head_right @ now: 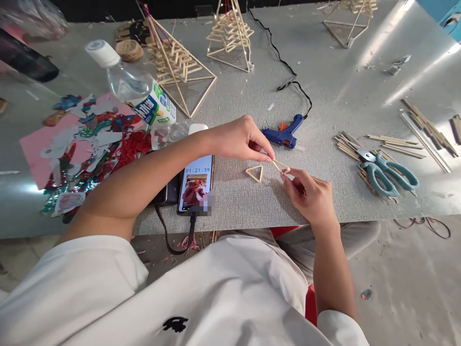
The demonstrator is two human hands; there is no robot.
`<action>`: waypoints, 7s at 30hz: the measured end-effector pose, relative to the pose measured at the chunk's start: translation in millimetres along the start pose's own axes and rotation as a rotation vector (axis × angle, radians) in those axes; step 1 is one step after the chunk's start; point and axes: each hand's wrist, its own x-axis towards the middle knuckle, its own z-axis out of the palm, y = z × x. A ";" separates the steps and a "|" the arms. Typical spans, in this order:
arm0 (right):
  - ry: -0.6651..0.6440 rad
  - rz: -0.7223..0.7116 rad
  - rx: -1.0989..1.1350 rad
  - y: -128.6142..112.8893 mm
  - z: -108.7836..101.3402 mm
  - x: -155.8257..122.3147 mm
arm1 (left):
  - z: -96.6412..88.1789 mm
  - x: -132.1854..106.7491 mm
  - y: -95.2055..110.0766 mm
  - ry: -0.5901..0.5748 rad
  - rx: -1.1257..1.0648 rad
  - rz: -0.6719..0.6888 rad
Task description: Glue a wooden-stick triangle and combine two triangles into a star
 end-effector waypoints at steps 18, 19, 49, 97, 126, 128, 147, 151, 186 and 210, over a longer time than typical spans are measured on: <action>0.059 0.011 -0.034 -7.8 0.2 -3.4 | -5.6 -4.4 9.0 -0.077 0.037 -0.015; 0.067 0.003 -0.031 -7.9 0.7 -2.8 | -9.1 -5.1 8.1 -0.095 0.040 -0.025; -0.084 -0.485 -0.258 -10.1 0.6 6.0 | 1.9 1.2 13.2 -0.512 0.375 -0.400; -0.423 0.575 0.656 -15.9 6.1 19.8 | -16.3 -3.0 -0.9 -0.464 0.031 -0.424; -0.307 0.087 0.113 -31.0 0.3 -3.2 | -46.2 -23.3 -17.2 -0.589 0.047 -0.641; -0.288 0.117 0.179 -29.7 1.0 -2.7 | -44.5 -21.1 -11.2 -0.546 0.043 -0.595; -0.244 0.223 0.473 -30.1 -3.2 25.9 | -16.0 -10.1 18.2 -0.348 -0.148 -0.180; -0.141 0.145 0.445 -25.5 -3.3 26.1 | -16.9 -9.0 13.5 -0.345 -0.217 -0.155; -0.061 -0.376 0.032 -6.4 7.6 12.0 | -19.9 -6.1 -0.4 -0.419 -0.012 -0.291; -0.118 -0.300 0.026 -2.1 6.8 11.1 | -18.3 -6.8 -3.1 -0.441 0.003 -0.314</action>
